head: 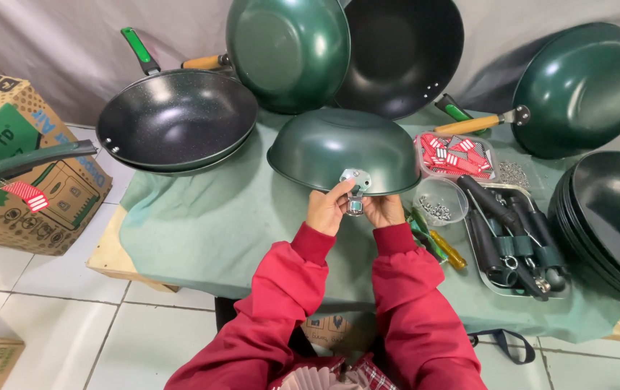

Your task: Attaching a metal handle bracket to the side of a wok using screws and a manual screwdriver.

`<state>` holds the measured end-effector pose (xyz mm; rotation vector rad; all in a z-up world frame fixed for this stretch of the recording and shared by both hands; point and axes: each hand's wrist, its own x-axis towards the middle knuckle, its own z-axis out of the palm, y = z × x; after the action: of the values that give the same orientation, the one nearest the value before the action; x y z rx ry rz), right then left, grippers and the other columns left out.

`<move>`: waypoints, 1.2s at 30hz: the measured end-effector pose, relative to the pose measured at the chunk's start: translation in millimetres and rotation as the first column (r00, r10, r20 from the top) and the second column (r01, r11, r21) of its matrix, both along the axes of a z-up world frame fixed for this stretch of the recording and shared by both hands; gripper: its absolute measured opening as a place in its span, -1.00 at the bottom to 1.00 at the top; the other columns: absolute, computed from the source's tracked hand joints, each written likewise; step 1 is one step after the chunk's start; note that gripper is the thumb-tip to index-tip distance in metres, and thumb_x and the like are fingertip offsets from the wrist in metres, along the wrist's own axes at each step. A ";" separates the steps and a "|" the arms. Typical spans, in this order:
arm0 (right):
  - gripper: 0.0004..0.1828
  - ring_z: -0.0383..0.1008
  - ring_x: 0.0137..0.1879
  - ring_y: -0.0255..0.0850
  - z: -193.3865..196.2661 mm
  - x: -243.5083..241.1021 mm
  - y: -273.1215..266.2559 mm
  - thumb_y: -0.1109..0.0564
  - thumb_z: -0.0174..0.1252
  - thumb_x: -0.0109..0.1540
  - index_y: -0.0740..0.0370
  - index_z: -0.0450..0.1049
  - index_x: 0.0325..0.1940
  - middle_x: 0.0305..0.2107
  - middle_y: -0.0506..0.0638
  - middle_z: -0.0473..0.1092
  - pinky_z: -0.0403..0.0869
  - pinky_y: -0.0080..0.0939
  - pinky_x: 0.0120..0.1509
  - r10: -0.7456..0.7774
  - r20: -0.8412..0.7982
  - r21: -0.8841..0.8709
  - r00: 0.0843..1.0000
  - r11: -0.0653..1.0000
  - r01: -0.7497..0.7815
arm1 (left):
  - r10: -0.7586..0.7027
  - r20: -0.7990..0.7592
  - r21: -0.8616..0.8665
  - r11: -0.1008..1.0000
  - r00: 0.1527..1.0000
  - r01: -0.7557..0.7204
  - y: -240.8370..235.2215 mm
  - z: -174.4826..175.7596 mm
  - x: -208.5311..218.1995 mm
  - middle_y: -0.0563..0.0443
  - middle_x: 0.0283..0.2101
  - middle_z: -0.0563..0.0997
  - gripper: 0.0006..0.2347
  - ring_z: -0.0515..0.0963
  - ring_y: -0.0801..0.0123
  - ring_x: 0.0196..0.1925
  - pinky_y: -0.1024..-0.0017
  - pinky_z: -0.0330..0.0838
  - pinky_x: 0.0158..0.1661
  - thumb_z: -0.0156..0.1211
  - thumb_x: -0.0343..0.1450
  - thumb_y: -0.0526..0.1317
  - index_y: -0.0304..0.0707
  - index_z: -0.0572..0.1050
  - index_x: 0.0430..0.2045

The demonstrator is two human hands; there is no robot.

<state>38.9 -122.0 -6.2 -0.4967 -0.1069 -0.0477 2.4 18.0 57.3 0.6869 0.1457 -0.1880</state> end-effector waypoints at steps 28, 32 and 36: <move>-0.59 0.64 -0.21 0.15 -90.0 43.0 -31.1 0.48 0.22 0.08 0.33 0.56 0.01 -0.17 0.21 0.58 0.65 0.05 -0.20 0.005 -0.117 0.005 0.993 1.000 -0.004 | -0.245 0.224 -0.215 0.931 0.943 0.293 11.4 -37.2 43.1 -0.03 -0.46 0.69 -0.91 0.74 0.33 -0.42 0.48 0.66 -0.31 0.26 0.38 -0.54 -0.41 0.66 -0.44; -0.60 0.65 -0.22 0.15 -87.8 42.3 -31.2 0.52 0.21 0.06 0.34 0.57 -0.05 -0.22 0.22 0.59 0.64 0.04 -0.21 -0.021 -0.142 -0.010 0.990 1.000 0.020 | -0.274 0.258 -0.251 0.907 0.927 0.338 18.2 -25.3 37.2 -0.04 -0.40 0.69 -0.88 0.74 0.27 -0.38 0.43 0.67 -0.27 0.22 0.39 -0.56 -0.41 0.65 -0.39; -0.66 0.63 -0.30 0.17 -47.1 23.3 -16.0 0.52 0.21 0.05 0.38 0.55 -0.11 -0.30 0.26 0.57 0.64 0.01 -0.32 -0.011 -0.085 -0.067 0.996 0.998 0.006 | -0.240 0.223 -0.165 0.946 0.945 0.280 14.2 -75.3 56.0 -0.13 -0.29 0.71 -0.79 0.74 0.13 -0.34 0.32 0.70 -0.29 0.27 0.34 -0.58 -0.42 0.63 -0.21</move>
<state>62.2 -138.0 -53.2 -0.5649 -0.0231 -0.0315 58.4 32.2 -18.0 0.5234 -0.1581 -0.3815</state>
